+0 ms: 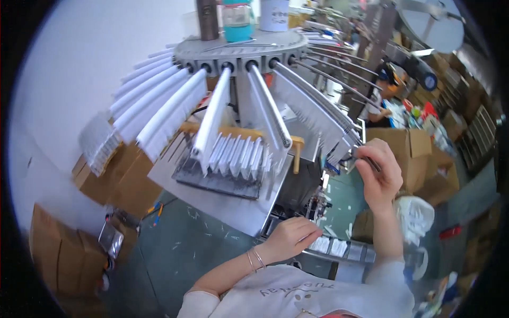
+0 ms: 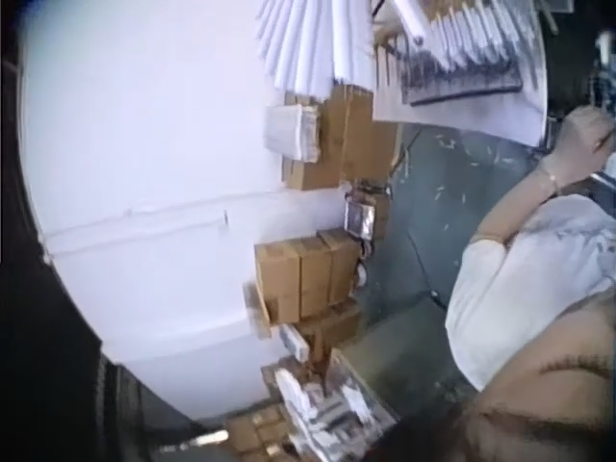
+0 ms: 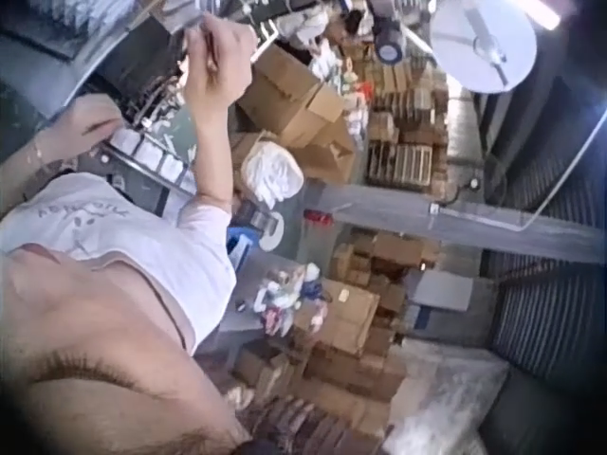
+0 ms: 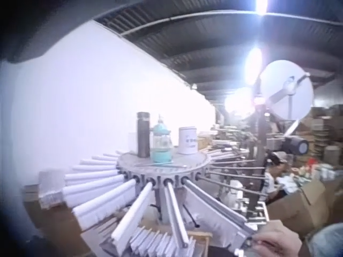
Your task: Assembling cleaning dusters by attaching feathery heads to plastic handles using a rotary assembly machine.
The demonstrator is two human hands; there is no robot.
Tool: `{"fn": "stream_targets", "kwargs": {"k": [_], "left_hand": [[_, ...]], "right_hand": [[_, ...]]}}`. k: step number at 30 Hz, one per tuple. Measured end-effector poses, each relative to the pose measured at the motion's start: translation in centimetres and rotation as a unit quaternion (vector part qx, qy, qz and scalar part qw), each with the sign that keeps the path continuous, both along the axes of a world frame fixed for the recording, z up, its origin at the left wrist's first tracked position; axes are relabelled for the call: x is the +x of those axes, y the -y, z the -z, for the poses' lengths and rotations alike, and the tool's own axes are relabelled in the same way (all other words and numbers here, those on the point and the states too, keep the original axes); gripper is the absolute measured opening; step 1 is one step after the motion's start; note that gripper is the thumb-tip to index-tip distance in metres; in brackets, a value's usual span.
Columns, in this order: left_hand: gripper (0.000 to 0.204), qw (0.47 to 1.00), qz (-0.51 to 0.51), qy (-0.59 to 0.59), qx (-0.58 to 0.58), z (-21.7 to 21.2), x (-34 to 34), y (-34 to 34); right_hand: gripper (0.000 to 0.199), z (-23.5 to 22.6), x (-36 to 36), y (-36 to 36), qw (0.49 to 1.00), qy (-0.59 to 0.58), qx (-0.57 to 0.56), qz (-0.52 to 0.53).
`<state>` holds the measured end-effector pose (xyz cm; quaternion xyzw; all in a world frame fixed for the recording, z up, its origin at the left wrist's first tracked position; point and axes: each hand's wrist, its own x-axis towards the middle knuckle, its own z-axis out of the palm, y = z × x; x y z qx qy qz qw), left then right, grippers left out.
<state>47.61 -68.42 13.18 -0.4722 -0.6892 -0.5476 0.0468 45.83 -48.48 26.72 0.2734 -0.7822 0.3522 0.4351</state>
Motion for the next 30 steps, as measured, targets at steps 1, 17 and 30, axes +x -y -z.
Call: {"fn": "stream_targets", "kwargs": {"k": [1, 17, 30], "left_hand": [[0.009, 1.0, 0.006, -0.015, 0.018, -0.8, -0.9, 0.1], [0.027, 0.898, -0.34, -0.246, 0.134, -10.3, -8.2, -5.4], [0.017, 0.875, -0.37, -0.277, 0.144, -10.6, -9.2, -6.9]], "right_hand": [[0.016, 0.1, -0.2, 0.2, 0.999, -0.001, -0.042, 0.002], [0.018, 3.7, 12.3, -1.2, 0.935, -0.069, -0.348, 0.017], [0.022, 3.1, 18.9, -4.1, 0.968, -0.052, -0.23, 0.087]]}}
